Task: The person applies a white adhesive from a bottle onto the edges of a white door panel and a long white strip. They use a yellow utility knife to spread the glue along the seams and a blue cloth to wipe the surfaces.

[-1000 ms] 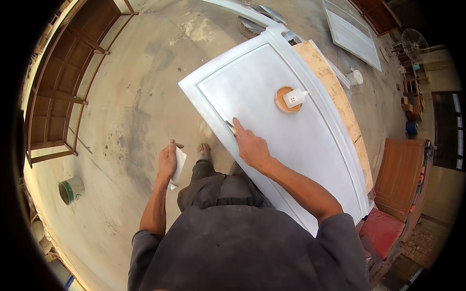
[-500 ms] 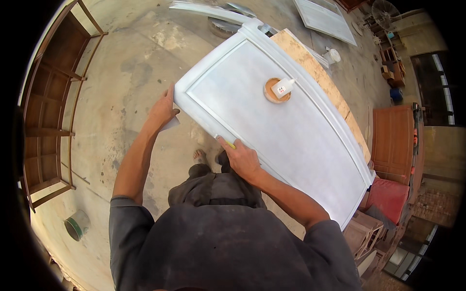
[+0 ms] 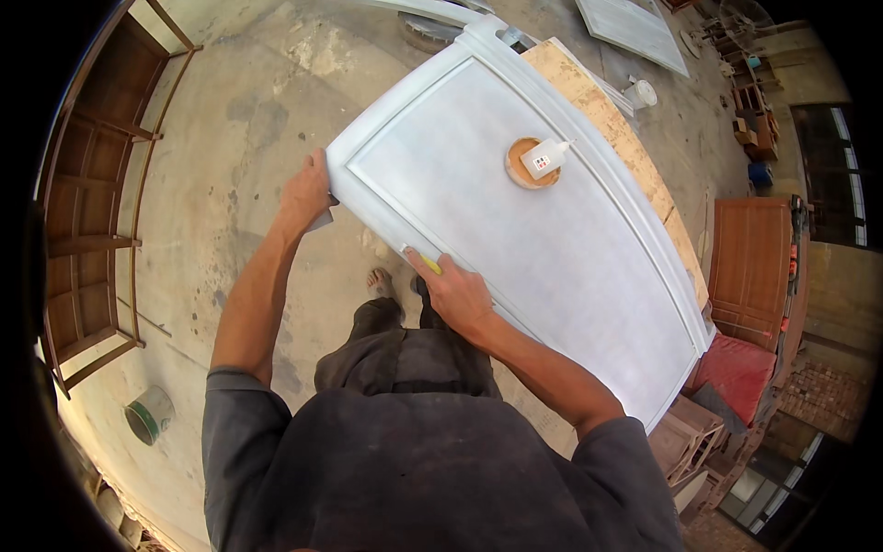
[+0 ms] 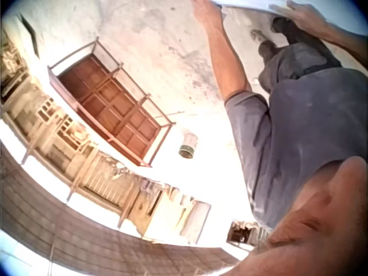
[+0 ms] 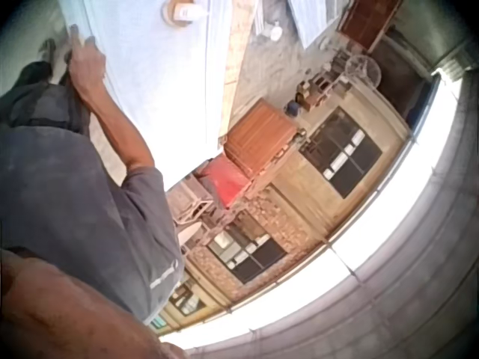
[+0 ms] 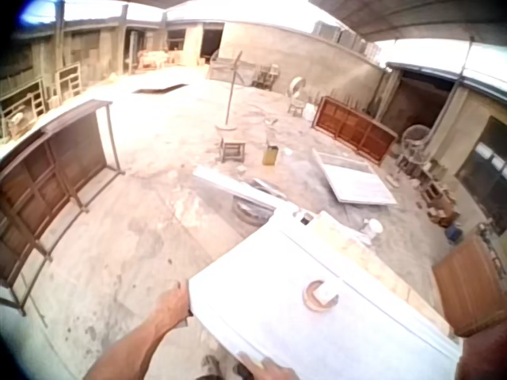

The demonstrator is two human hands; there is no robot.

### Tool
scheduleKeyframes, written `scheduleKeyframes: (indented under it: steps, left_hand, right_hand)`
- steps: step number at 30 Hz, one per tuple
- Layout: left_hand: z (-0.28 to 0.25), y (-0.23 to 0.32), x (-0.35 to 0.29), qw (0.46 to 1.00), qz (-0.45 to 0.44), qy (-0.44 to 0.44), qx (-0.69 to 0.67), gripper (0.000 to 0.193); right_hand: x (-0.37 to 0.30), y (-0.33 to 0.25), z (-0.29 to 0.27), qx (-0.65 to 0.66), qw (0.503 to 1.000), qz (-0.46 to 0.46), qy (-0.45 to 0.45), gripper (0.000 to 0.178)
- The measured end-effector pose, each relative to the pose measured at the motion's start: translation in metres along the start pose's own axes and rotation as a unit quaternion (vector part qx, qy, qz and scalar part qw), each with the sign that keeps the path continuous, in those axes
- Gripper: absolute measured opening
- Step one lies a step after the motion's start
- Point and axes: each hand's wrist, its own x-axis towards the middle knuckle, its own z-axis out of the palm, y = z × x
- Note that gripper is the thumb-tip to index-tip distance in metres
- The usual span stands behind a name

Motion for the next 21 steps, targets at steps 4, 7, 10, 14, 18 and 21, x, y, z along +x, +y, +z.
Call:
scheduleKeyframes:
  steps: [4, 7, 10, 14, 18, 21]
  left_hand:
    - [-0.003, 0.004, -0.001, 1.000, -0.011, -0.006, 0.011, 0.068]
    - [0.001, 0.005, -0.004, 1.000, -0.015, 0.000, 0.005, 0.068]
    - [0.004, 0.002, -0.005, 1.000, -0.002, 0.008, -0.003, 0.067]
    - [0.000, 0.003, -0.005, 1.000, -0.015, -0.003, 0.004, 0.067]
    - [0.001, 0.005, -0.004, 1.000, -0.008, -0.008, -0.007, 0.068]
    - [0.000, 0.003, -0.003, 1.000, -0.014, -0.014, 0.002, 0.068]
  right_hand:
    - [-0.006, 0.005, 0.001, 0.003, 1.000, -0.001, -0.003, 0.067]
    - [-0.004, 0.004, 0.003, 0.002, 1.000, -0.010, 0.010, 0.067]
    - [-0.001, 0.001, 0.002, -0.009, 1.000, -0.003, -0.007, 0.066]
    - [-0.007, 0.002, 0.003, 0.010, 1.000, 0.003, -0.007, 0.065]
    - [0.006, -0.001, 0.002, -0.003, 1.000, 0.000, -0.001, 0.065]
    - [-0.009, 0.003, 0.002, 0.008, 1.000, 0.007, -0.012, 0.065]
